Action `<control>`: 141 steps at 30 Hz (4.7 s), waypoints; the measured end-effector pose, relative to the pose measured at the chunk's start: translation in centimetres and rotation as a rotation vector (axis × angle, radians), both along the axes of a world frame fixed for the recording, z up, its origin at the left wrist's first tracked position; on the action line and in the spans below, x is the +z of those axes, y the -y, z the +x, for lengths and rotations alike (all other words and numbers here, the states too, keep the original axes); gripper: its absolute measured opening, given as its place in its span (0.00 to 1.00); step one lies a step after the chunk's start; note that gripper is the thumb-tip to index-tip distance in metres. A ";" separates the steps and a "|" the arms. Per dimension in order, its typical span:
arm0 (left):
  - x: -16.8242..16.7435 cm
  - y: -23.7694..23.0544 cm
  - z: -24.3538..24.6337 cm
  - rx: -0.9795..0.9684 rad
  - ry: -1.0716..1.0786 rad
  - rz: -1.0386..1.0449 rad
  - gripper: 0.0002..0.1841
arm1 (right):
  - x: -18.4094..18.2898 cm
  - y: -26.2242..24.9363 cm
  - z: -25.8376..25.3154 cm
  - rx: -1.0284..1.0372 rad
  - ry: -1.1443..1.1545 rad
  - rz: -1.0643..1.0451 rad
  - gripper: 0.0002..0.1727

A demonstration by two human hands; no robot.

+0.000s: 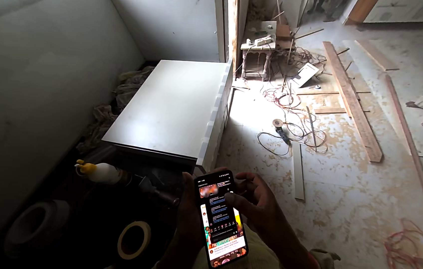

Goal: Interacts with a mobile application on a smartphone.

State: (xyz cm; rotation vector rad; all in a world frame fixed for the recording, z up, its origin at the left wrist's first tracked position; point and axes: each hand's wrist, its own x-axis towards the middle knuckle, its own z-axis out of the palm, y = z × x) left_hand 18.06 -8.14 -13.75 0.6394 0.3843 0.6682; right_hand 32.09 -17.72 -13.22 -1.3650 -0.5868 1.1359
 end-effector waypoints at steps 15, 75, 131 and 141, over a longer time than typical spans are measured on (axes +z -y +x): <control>0.3 -0.1 -0.2 0.058 -0.063 0.002 0.40 | -0.3 0.1 -0.5 0.000 0.025 0.011 0.39; -0.3 -0.2 -0.5 -0.018 0.021 -0.001 0.40 | 0.0 0.8 -0.7 -0.038 -0.010 0.048 0.31; -0.1 0.2 0.0 -0.002 -0.024 -0.031 0.39 | -0.7 0.9 -1.0 -0.007 0.011 0.045 0.35; -0.3 0.2 -0.1 -0.012 -0.006 -0.051 0.39 | -0.9 1.0 -1.0 -0.011 0.011 0.048 0.33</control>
